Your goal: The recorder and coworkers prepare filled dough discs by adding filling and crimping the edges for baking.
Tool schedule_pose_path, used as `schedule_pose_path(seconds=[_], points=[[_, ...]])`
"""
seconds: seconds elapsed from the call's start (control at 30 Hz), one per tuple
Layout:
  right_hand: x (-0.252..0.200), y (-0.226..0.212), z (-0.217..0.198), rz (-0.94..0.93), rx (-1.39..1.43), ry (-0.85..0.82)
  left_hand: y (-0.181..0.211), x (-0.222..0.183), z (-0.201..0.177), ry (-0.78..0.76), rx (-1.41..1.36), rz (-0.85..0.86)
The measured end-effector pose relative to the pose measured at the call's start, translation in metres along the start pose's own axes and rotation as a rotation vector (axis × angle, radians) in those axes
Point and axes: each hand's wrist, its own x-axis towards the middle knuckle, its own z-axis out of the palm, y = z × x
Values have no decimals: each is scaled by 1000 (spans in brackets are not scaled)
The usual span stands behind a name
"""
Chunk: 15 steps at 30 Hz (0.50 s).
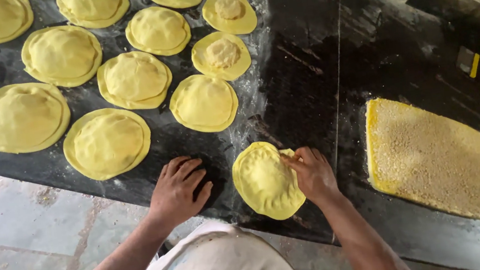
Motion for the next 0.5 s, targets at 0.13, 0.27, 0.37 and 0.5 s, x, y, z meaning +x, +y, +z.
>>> schedule_pose_path(seconds=[0.13, 0.27, 0.37, 0.5], points=[[-4, 28, 8, 111, 182, -82, 2, 2, -1, -14, -11, 6], [36, 13, -15, 336, 336, -193, 1, 3, -1, -20, 2, 27], [41, 20, -1, 489, 357, -306, 0, 2, -1, -38, -13, 7], [33, 24, 8, 455, 329, -322, 0, 1, -1, -75, -5, -1]])
